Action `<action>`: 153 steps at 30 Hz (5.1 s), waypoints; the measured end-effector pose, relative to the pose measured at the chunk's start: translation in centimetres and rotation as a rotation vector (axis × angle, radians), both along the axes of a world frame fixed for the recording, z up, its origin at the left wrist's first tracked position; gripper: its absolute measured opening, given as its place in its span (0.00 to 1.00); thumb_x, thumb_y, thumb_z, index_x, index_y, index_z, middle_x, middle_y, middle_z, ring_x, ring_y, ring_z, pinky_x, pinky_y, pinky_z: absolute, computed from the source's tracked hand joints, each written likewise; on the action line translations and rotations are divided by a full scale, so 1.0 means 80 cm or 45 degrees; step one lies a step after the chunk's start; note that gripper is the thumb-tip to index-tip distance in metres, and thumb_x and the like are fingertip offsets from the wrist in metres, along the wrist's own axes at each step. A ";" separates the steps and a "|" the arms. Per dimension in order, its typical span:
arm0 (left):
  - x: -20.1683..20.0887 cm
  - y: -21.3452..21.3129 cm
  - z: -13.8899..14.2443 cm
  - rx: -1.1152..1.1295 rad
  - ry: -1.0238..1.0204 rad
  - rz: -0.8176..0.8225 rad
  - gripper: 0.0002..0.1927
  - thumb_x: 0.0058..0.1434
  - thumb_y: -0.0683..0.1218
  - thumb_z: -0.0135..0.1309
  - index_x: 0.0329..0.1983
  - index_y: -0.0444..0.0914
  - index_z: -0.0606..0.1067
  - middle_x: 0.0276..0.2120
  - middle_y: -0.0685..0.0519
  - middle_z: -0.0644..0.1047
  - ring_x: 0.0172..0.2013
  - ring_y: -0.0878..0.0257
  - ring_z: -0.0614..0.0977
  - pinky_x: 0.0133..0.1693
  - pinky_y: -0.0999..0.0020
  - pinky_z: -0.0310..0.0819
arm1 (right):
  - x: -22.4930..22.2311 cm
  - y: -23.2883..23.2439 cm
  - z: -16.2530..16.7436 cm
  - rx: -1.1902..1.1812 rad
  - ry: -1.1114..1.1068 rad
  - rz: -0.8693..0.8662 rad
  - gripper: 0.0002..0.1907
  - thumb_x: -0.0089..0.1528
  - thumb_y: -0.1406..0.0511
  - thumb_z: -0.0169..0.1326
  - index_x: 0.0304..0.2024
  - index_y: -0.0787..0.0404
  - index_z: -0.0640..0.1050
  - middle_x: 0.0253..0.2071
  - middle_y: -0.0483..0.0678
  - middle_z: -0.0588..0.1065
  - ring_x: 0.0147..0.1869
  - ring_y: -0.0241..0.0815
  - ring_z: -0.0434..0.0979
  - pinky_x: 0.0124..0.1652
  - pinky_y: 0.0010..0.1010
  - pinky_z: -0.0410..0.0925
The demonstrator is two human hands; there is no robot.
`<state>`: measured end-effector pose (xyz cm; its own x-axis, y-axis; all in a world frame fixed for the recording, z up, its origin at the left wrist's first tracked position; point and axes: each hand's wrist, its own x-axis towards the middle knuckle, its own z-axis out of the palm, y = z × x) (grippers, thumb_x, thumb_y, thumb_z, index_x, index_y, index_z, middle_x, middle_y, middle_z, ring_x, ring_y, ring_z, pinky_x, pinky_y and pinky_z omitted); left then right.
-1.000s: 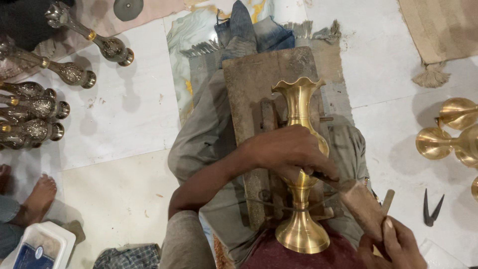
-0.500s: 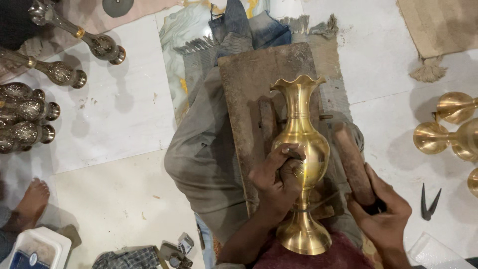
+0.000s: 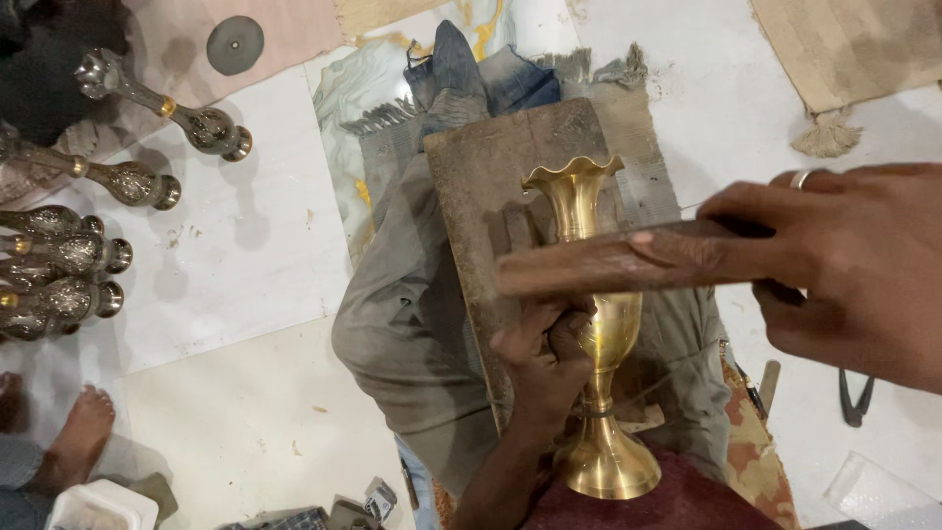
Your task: The person sits on the floor holding a brass vase against a wooden board and repeatedly strikes a punch held against the vase with a wooden mallet, rotating the vase to work different spots on its surface, shaping or decorating the metal.
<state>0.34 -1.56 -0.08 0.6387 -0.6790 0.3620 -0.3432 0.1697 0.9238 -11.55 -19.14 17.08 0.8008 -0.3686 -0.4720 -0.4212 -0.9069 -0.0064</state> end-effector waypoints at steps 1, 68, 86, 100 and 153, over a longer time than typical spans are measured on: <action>0.001 0.001 -0.002 0.003 0.025 -0.008 0.16 0.57 0.28 0.51 0.47 0.32 0.78 0.36 0.48 0.84 0.38 0.60 0.88 0.41 0.69 0.84 | 0.005 -0.003 0.000 0.007 0.000 -0.044 0.48 0.58 0.67 0.59 0.72 0.22 0.55 0.56 0.40 0.76 0.42 0.35 0.84 0.45 0.28 0.79; 0.015 0.013 0.004 0.220 -0.239 -0.151 0.19 0.56 0.33 0.53 0.52 0.32 0.78 0.41 0.47 0.85 0.40 0.59 0.89 0.43 0.68 0.85 | -0.059 -0.023 -0.069 0.429 -0.404 -0.294 0.46 0.56 0.71 0.58 0.71 0.26 0.62 0.49 0.46 0.79 0.33 0.37 0.83 0.34 0.30 0.78; 0.094 -0.052 0.047 0.265 -0.785 -1.278 0.26 0.54 0.45 0.62 0.58 0.49 0.77 0.26 0.53 0.77 0.26 0.59 0.80 0.32 0.59 0.73 | -0.210 0.191 -0.271 0.165 -1.548 -1.420 0.17 0.60 0.74 0.58 0.51 0.71 0.74 0.39 0.57 0.77 0.39 0.41 0.79 0.40 0.28 0.73; 0.062 -0.029 0.034 -0.070 -0.157 -0.794 0.16 0.63 0.43 0.59 0.53 0.37 0.75 0.40 0.49 0.82 0.40 0.62 0.86 0.43 0.71 0.85 | -0.171 0.248 -0.301 0.284 -1.454 -1.522 0.42 0.45 0.79 0.62 0.64 0.78 0.69 0.55 0.64 0.75 0.58 0.51 0.77 0.55 0.36 0.70; 0.073 -0.027 0.046 0.483 -0.689 -1.021 0.23 0.56 0.51 0.70 0.55 0.50 0.78 0.19 0.53 0.76 0.20 0.62 0.78 0.28 0.62 0.74 | -0.180 0.109 -0.209 0.168 -1.314 -0.756 0.27 0.47 0.78 0.59 0.51 0.72 0.79 0.48 0.62 0.78 0.45 0.47 0.81 0.37 0.29 0.75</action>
